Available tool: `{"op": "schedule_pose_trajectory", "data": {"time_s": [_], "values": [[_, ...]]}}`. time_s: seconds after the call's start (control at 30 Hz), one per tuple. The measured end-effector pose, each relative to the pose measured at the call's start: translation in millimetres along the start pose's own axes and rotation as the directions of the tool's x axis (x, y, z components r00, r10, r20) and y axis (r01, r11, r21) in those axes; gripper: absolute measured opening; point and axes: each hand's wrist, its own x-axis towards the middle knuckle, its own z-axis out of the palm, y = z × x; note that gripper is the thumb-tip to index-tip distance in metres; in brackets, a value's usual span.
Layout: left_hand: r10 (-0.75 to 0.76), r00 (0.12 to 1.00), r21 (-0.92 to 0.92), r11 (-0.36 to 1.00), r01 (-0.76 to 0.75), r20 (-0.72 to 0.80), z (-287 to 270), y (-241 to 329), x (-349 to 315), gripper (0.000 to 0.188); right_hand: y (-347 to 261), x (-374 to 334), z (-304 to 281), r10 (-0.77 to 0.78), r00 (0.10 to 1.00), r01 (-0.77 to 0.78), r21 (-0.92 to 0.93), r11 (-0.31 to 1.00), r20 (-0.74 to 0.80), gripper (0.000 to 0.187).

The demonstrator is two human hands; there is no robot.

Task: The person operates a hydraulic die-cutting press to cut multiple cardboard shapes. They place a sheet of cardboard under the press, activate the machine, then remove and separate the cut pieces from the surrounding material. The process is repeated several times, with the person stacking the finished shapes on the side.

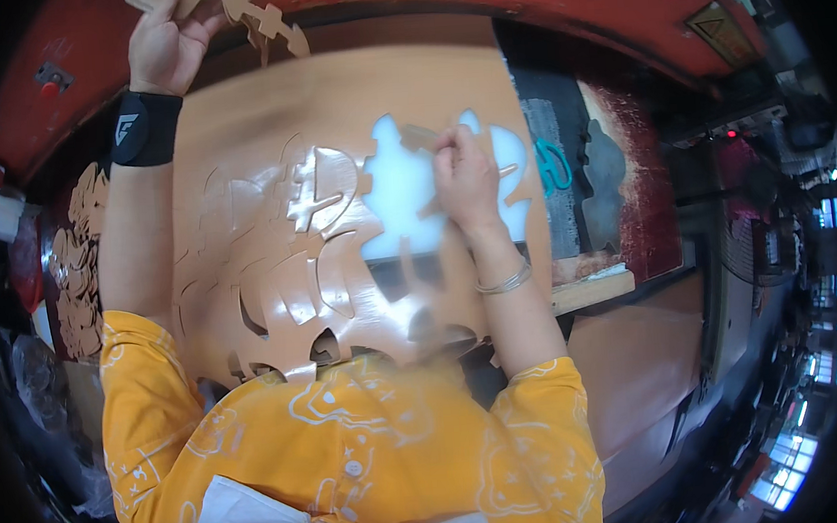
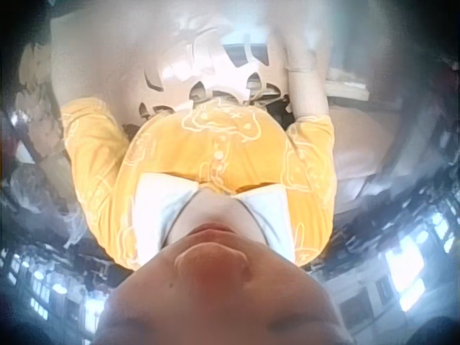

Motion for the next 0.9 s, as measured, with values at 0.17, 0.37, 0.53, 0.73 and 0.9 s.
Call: {"op": "schedule_pose_trajectory", "data": {"time_s": [0.17,0.37,0.53,0.73,0.9], "values": [[-0.039,0.647,0.542,0.587,-0.602,0.761,-23.3,10.9,-93.7,0.03,-4.5,1.8,-0.6,0.029,1.0,-0.029,0.06,0.998,0.009,0.01],[-0.444,0.251,0.486,0.567,-0.665,0.861,-68.4,-13.4,-208.7,0.036,-7.3,2.4,-3.0,0.028,0.999,-0.029,0.048,0.998,0.028,0.009],[-0.527,0.199,0.478,0.469,-0.743,0.826,-84.3,-20.2,-213.3,0.042,-7.7,1.3,-3.5,0.064,0.997,-0.067,0.069,0.995,0.051,0.009],[-0.486,0.153,0.354,0.353,-0.866,0.86,-70.8,-23.4,-205.2,0.045,-6.2,-0.5,-1.4,0.024,0.999,-0.027,0.103,0.994,0.035,0.009],[-0.478,0.154,0.401,0.474,-0.784,0.865,-73.2,-21.5,-191.0,0.049,-7.5,-1.7,-0.2,0.013,1.0,-0.015,0.066,0.998,0.029,0.01]]}}
